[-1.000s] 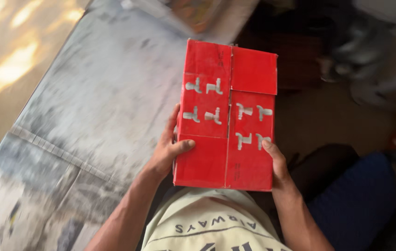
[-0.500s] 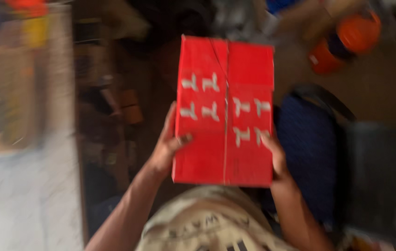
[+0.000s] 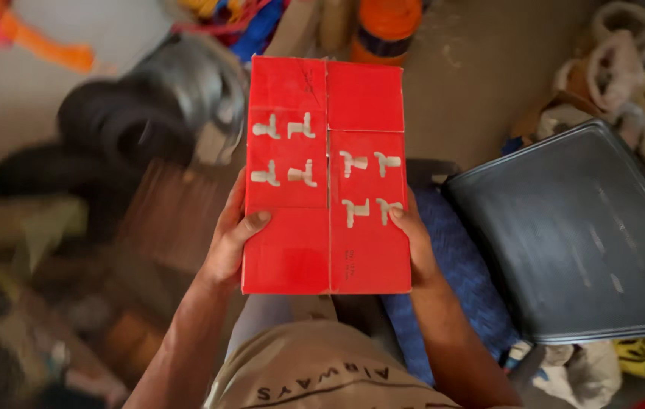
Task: The person picks up red product boxes one at a time from the counter, opens and reorients some of them, and arranges them inside a larger cardboard box. After filling the box, the person folds the flaps closed, carries the packed box into a storage area, and picks up a round sieve.
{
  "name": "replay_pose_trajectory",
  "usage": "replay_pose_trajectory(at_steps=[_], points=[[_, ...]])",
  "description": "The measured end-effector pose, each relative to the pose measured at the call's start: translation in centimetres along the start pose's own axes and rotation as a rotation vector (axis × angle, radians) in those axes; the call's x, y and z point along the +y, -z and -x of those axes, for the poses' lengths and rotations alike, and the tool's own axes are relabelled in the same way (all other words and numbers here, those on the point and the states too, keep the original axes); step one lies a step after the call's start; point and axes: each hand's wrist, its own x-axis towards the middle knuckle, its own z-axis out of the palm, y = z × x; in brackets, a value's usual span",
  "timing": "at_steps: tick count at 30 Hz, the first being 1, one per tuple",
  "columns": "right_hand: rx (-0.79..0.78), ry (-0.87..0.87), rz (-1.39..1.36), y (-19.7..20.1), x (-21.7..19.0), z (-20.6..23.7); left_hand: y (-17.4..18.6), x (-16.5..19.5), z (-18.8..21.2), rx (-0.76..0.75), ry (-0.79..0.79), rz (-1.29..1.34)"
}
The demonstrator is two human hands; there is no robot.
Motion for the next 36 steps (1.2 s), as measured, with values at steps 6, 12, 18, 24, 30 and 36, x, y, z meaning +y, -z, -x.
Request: replay_pose_trajectory(at_steps=[6,12,18,24,30,36], points=[[0.188,0.126,0.004,0.5,-1.4,-12.4,2.3,4.3,-16.5,-0.134,0.058,-0.071],[0.305,0.213,-0.005,-0.5,-4.3,-22.2,2.4,8.6,-31.2,-0.284,0.089,-0.131],[0.566,0.221,0.000,2.2,-7.8,-29.8,-0.2,7.8,-43.7,-0.404,0.192,-0.085],[0.531,0.338,-0.115,8.5,-12.3,-38.3,-3.9,4.8,-57.3,-0.506,0.240,-0.094],[0.575,0.382,-0.137,15.2,-20.7,-45.2,-11.6,0.4,-69.8,-0.534,0.340,-0.080],[0.651,0.449,-0.061,20.2,-28.5,-51.6,-18.4,-1.8,-80.8,-0.560,0.400,-0.023]])
